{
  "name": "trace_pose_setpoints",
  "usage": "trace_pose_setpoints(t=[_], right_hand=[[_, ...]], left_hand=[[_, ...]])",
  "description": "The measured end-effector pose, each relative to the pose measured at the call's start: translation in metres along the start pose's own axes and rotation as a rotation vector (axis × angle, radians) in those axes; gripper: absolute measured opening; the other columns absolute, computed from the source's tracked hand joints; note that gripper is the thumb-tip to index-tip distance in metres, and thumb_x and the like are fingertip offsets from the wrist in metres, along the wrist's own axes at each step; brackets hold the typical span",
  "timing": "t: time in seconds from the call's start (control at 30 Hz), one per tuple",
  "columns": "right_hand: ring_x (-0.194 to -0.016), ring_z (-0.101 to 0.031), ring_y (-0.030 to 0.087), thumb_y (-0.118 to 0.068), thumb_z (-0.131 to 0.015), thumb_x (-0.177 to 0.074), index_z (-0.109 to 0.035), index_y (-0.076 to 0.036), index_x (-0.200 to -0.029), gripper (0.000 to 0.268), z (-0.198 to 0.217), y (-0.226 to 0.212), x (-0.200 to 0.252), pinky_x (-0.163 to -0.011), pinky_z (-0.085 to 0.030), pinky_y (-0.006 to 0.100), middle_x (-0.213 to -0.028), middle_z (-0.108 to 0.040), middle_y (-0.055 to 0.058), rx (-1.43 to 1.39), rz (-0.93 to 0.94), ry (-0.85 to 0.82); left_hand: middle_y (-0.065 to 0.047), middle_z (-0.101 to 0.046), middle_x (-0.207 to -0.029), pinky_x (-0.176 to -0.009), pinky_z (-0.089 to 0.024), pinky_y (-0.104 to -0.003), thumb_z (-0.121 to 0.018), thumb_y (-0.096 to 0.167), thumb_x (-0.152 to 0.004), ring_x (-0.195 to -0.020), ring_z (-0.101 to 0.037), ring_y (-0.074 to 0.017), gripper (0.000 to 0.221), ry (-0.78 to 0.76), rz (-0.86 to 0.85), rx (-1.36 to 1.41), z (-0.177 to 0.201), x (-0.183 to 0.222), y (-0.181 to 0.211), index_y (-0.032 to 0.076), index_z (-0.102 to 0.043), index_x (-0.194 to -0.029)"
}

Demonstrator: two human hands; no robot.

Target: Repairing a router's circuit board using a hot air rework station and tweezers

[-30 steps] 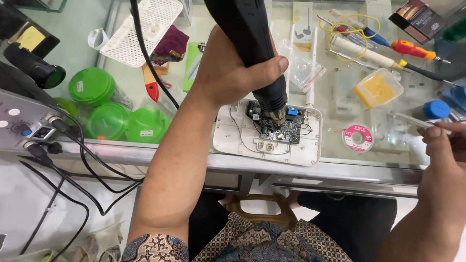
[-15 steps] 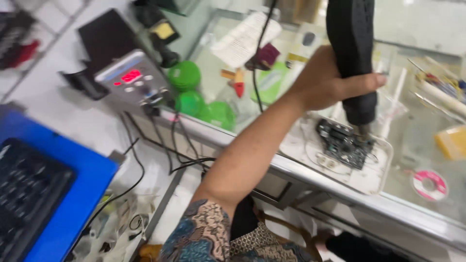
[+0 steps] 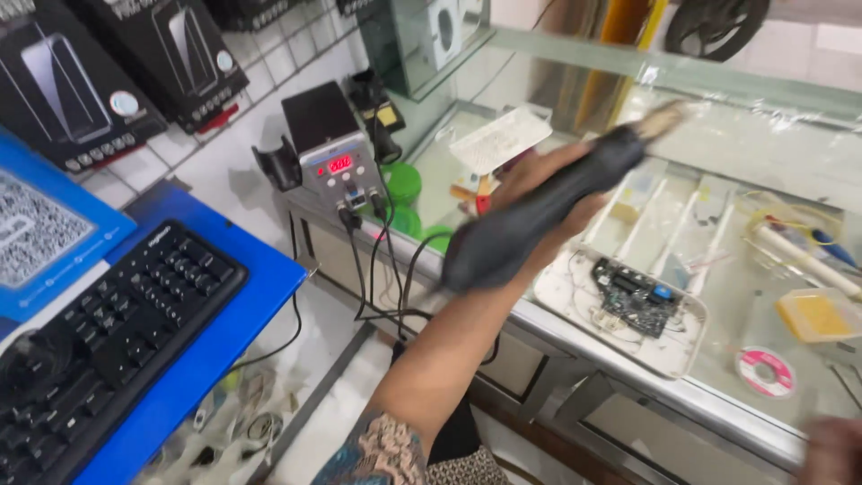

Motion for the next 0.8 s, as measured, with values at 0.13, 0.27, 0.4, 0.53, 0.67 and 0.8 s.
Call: trace_pose_setpoints(t=[0.13, 0.27, 0.4, 0.53, 0.67, 0.8], right_hand=[[-0.073, -0.086, 0.024, -0.013, -0.067, -0.093, -0.079, 0.003, -0.095, 0.02, -0.134, -0.136, 0.036, -0.073, -0.069, 0.033, -0.08, -0.086, 0.017, -0.227, -0.249, -0.452], [-0.084, -0.077, 0.017, -0.045, -0.056, -0.094, -0.076, -0.004, -0.117, 0.052, -0.225, -0.22, 0.043, -0.085, -0.059, 0.03, -0.097, -0.086, 0.007, -0.304, -0.173, -0.779], [-0.07, -0.066, 0.017, -0.048, -0.059, -0.093, -0.06, -0.015, -0.099, 0.034, -0.253, -0.224, 0.041, -0.066, -0.046, 0.031, -0.073, -0.072, 0.005, 0.115, -0.29, -0.805], [-0.091, -0.057, 0.015, -0.048, -0.073, -0.081, -0.06, -0.018, -0.135, 0.062, -0.272, -0.219, 0.058, -0.083, -0.045, 0.026, -0.101, -0.067, 0.002, 0.126, -0.312, -0.824], [-0.083, -0.054, 0.018, -0.04, -0.069, -0.088, -0.065, -0.019, -0.112, 0.032, -0.273, -0.219, 0.057, -0.079, -0.043, 0.026, -0.087, -0.063, 0.004, 0.14, -0.35, -0.764], [-0.086, -0.058, 0.017, -0.038, -0.069, -0.083, -0.067, -0.019, -0.119, 0.041, -0.282, -0.228, 0.039, -0.081, -0.047, 0.03, -0.092, -0.067, 0.004, 0.159, -0.179, -0.687]], left_hand=[[-0.007, -0.065, -0.103, -0.083, -0.059, -0.033, -0.087, 0.037, -0.092, -0.085, -0.065, -0.019, 0.054, 0.133, -0.462, -0.554, 0.048, 0.032, 0.047, 0.016, -0.062, -0.135], [-0.005, -0.06, -0.109, -0.081, -0.055, -0.039, -0.087, 0.042, -0.094, -0.089, -0.065, -0.0216, 0.055, 0.132, -0.541, -0.734, 0.065, 0.054, 0.058, 0.024, -0.06, -0.138], [-0.005, -0.061, -0.114, -0.079, -0.055, -0.038, -0.1, 0.029, -0.086, -0.086, -0.059, -0.0205, 0.078, 0.167, -0.596, -0.78, 0.086, 0.06, 0.066, 0.029, -0.054, -0.149], [0.0, -0.057, -0.118, -0.076, -0.05, -0.04, -0.104, 0.03, -0.084, -0.086, -0.049, -0.0219, 0.102, 0.1, -0.59, -0.79, 0.086, 0.071, 0.066, 0.039, -0.038, -0.161], [-0.013, -0.061, -0.107, -0.074, -0.05, -0.041, -0.086, 0.039, -0.094, -0.089, -0.063, -0.0238, 0.107, 0.249, -0.626, -0.926, 0.085, 0.097, 0.05, 0.017, -0.013, -0.169], [-0.003, -0.059, -0.098, -0.076, -0.046, -0.034, -0.057, 0.033, -0.097, -0.083, -0.052, -0.0157, 0.048, 0.319, 0.607, -0.182, 0.107, 0.175, -0.035, 0.011, -0.04, -0.137]])
Point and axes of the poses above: each hand's wrist, its own x-axis away from the middle knuckle, its own z-axis out of the back of the hand, y = z × x, the point moved 10 cm from there along -x, towards the middle knuckle
